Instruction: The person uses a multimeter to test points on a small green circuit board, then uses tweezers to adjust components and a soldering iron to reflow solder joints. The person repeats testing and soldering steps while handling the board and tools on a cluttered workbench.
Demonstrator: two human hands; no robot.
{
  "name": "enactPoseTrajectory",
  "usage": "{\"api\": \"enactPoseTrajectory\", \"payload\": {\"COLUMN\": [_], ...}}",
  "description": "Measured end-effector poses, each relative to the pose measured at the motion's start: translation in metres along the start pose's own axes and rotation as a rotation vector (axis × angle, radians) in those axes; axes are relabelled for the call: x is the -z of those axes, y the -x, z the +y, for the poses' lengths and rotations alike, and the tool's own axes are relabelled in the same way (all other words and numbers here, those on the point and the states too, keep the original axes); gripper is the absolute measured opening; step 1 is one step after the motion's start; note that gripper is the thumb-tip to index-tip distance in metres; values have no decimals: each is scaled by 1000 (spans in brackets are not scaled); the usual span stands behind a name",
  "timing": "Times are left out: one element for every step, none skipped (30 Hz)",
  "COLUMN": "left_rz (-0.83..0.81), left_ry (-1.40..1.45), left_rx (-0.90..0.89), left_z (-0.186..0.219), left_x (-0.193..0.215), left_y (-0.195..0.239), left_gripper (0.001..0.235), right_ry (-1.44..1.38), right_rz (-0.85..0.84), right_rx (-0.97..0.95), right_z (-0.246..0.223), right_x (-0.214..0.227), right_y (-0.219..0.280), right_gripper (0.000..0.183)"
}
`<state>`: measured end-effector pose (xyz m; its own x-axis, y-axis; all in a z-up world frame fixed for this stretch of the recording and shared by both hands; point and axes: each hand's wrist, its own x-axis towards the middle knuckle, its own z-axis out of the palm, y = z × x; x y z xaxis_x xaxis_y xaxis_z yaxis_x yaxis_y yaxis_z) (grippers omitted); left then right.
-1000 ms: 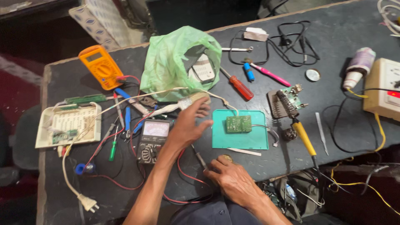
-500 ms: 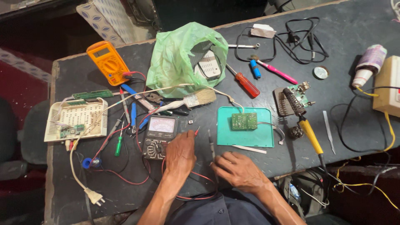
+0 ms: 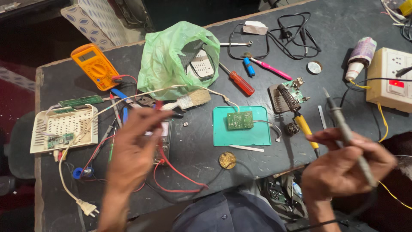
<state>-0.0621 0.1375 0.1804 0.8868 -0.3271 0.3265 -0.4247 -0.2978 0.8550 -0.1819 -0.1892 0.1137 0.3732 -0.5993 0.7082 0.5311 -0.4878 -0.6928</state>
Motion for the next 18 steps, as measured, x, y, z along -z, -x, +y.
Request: {"api": "enactPoseTrajectory", "payload": {"left_rz": [39,62,85,98,111,116,120,138,155,122,86,69,49,36,23,10,15,21], "left_ry": [105,133,162,201,239,288,334,385,435,532,629,627,625,630,635,640,675,710], "left_rx": [78,8,-62,-111,-160,-187,-215,-205,-193,-142,-89,-47,-3,20,42,65,89,112], "left_z": [12,21,28,29,28,21,11,0,-12,-27,-41,-56,-71,-85,-98,-109,-118,-125], "left_x": [9,14,18,15,12,-1,-15,-35,-57,-78,-98,-117,-133,-148,-163,-174,-183,-190], "left_y": [0,2,5,6,9,8,8,10,12,13,14,15,17,18,18,20,21,21], "left_gripper": [40,40,39,41,43,47,51,47,44,42,41,34,28,25,25,28,29,30], "right_ry": [-11,44,56,69,40,12,-16,-43,-1,39,108,175,186,196,207,141,74,8], "right_rz": [23,6,-17,-41,-73,-90,-105,-105,-153,-200,-209,-218,-226,-234,-242,-264,-285,-307], "right_rx": [-1,-35,-73,-111,-153,-204,-254,-315,-326,-337,-374,-412,-456,-500,-544,-565,-586,-607], "right_z": [-4,-10,-12,-14,-11,-9,-4,0,5,12,18,25,31,37,41,45,50,53], "right_x": [1,3,2,2,-2,-3,-7,-9,-10,-12,-13,-14,-16,-17,-17,-17,-19,-20], "right_y": [-8,-13,-15,-15,-10,-3,5,17,27,38,48,57,65,71,76,79,80,81], "right_gripper": [29,28,27,25,23,20,19,18,16,14,14,15,14,13,11,14,18,23]}}
